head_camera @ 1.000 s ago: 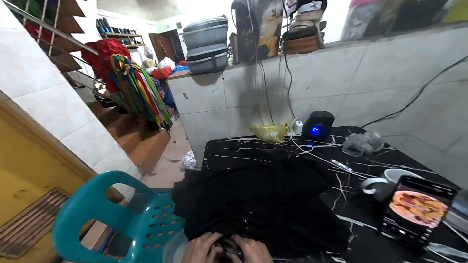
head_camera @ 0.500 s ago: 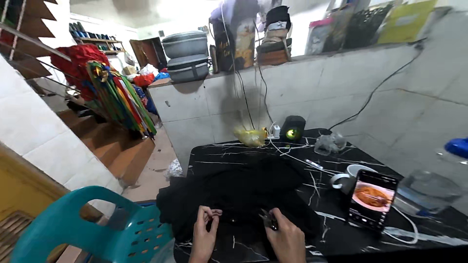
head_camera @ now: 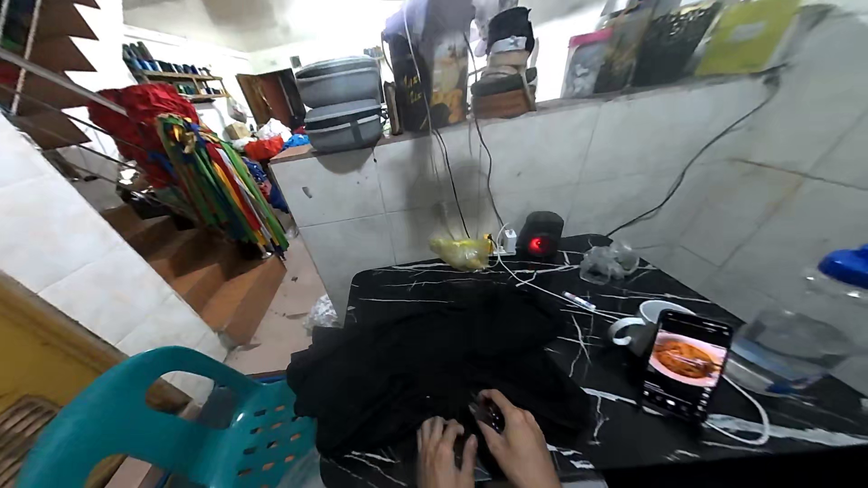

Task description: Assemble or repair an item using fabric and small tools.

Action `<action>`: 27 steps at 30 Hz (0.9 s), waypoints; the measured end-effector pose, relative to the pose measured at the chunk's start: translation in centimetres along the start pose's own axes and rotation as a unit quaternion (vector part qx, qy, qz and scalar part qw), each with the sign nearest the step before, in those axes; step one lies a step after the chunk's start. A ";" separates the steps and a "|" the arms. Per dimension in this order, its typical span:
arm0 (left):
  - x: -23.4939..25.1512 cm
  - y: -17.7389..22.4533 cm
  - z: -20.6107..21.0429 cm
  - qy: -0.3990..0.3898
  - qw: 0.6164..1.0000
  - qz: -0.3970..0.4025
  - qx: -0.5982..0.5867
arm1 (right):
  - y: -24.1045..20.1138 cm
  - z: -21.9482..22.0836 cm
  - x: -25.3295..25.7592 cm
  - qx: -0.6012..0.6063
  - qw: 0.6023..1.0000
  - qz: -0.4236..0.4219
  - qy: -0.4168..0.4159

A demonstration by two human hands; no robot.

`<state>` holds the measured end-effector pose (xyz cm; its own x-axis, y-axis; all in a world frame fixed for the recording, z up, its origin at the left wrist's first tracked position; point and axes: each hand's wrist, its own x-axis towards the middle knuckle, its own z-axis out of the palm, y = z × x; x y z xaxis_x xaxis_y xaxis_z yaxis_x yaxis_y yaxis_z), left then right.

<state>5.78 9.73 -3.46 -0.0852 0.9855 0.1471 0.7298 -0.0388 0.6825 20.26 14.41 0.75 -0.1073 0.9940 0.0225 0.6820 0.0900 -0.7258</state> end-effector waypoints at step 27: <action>3.7 -3.7 -4.3 0.114 0.968 0.221 -0.012 | 1.6 1.7 0.0 -0.003 0.997 -0.053 0.063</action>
<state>-0.19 12.83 -2.33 0.0826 0.8089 0.5821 0.7135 -0.4558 0.5322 20.17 14.44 -1.56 -0.0871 0.9787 0.1859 0.6757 0.1951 -0.7109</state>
